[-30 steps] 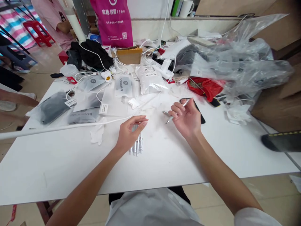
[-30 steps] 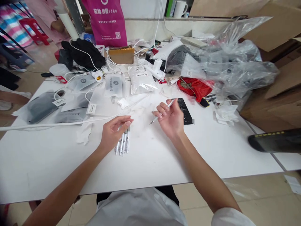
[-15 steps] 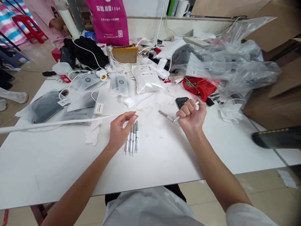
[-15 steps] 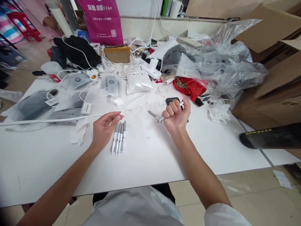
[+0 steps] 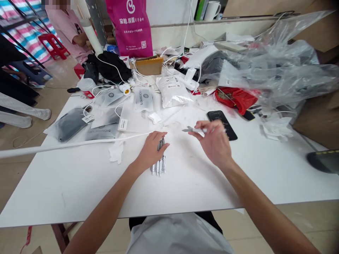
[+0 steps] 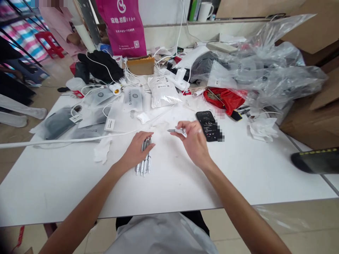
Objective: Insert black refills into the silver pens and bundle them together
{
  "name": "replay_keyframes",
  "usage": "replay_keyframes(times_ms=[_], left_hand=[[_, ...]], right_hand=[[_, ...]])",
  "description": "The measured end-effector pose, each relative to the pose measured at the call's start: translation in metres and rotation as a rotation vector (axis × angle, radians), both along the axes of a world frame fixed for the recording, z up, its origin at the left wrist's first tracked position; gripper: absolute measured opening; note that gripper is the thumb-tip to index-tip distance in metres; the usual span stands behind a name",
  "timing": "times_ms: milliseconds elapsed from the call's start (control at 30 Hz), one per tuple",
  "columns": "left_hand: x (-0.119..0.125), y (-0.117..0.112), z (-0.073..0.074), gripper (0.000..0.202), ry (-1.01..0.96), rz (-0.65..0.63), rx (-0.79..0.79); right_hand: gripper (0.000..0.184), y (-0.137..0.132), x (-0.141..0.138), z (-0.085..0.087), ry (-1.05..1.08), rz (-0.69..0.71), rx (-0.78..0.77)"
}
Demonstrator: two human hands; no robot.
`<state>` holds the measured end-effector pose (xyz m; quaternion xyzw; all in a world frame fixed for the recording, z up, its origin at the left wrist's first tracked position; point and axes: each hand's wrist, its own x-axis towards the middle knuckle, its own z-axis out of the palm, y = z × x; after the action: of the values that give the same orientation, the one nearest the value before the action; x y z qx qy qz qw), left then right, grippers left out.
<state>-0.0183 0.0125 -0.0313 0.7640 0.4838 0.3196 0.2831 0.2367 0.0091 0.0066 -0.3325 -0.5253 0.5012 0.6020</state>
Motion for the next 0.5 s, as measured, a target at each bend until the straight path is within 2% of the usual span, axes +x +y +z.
replay_keyframes(times_ms=[67, 200, 267, 333, 433, 500], left_hand=[[0.003, -0.002, -0.006, 0.035, 0.095, -0.016, 0.048], [0.009, -0.006, -0.012, 0.031, 0.205, 0.061, 0.113], [0.012, -0.007, -0.013, 0.03, 0.22, 0.094, 0.132], [0.012, -0.007, -0.014, 0.029, 0.216, 0.094, 0.144], [0.01, -0.006, -0.016, 0.027, 0.201, 0.074, 0.16], [0.009, -0.004, -0.017, 0.027, 0.184, 0.056, 0.172]], right_hand=[[0.04, -0.026, -0.003, -0.012, -0.285, 0.041, 0.116], [0.013, -0.059, -0.018, -0.03, -0.821, 0.274, 0.313], [0.012, -0.061, -0.025, -0.032, -0.996, 0.351, 0.47], [0.016, -0.057, -0.028, -0.033, -1.109, 0.366, 0.593], [0.004, -0.047, -0.028, -0.034, -1.236, 0.35, 0.684], [0.016, -0.043, -0.027, -0.035, -1.287, 0.333, 0.725]])
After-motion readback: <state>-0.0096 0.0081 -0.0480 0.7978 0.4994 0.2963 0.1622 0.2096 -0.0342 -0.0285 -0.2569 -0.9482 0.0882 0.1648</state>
